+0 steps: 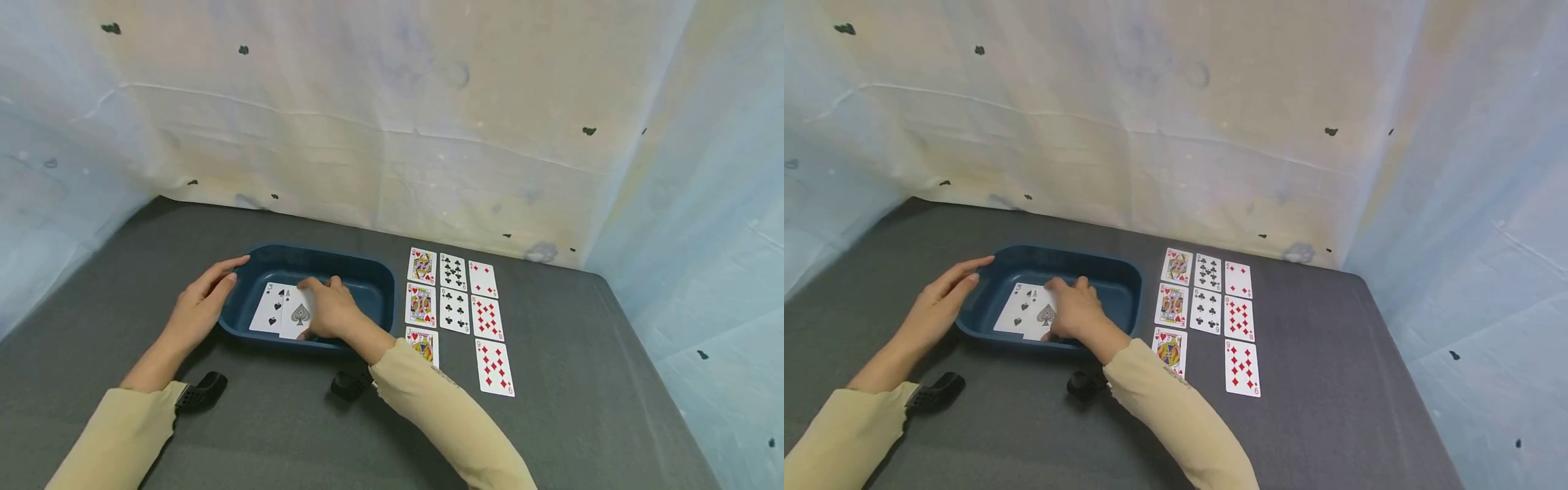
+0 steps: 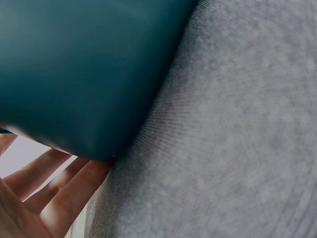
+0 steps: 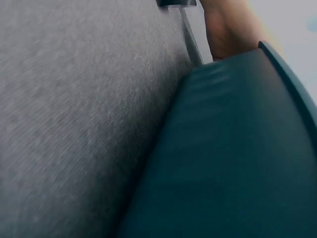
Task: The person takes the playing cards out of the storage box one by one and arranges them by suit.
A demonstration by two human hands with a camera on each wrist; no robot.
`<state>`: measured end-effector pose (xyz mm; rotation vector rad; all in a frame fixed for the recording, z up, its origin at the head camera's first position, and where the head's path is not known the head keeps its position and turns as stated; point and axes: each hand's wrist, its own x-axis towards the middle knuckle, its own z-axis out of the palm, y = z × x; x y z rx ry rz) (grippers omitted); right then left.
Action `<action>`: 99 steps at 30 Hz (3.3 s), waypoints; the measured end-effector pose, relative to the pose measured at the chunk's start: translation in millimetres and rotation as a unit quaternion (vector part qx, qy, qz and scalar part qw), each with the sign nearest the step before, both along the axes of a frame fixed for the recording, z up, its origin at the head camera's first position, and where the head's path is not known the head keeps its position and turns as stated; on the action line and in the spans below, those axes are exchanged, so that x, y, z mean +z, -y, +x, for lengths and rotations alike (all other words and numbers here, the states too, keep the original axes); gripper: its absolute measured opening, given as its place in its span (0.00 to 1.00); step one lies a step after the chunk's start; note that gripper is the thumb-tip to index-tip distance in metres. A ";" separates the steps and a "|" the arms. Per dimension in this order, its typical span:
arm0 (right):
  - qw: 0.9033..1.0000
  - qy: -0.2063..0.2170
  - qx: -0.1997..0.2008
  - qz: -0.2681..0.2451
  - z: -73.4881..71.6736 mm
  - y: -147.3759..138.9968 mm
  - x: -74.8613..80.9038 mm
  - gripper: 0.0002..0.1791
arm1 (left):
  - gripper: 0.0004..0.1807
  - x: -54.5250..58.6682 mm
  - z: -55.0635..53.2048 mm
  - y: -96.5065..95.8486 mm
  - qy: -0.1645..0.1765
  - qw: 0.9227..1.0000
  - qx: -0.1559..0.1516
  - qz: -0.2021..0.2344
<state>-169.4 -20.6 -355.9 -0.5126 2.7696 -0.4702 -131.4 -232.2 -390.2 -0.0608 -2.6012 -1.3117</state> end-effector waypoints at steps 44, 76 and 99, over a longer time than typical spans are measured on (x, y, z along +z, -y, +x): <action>0.929 -0.113 -0.174 -0.307 -56.4 -273.0 -15.1 0.29 | 0.24 5.1 10.2 20.9 0.023 1.000 0.004 -0.017; 0.986 -0.073 -0.147 0.019 -79.1 -326.2 -18.1 0.23 | 0.24 5.7 10.7 18.7 0.009 1.000 0.010 -0.021; 0.865 -0.101 -0.256 -0.419 -51.7 -127.0 46.3 0.21 | 0.23 4.4 9.4 18.1 -0.007 1.000 0.006 -0.004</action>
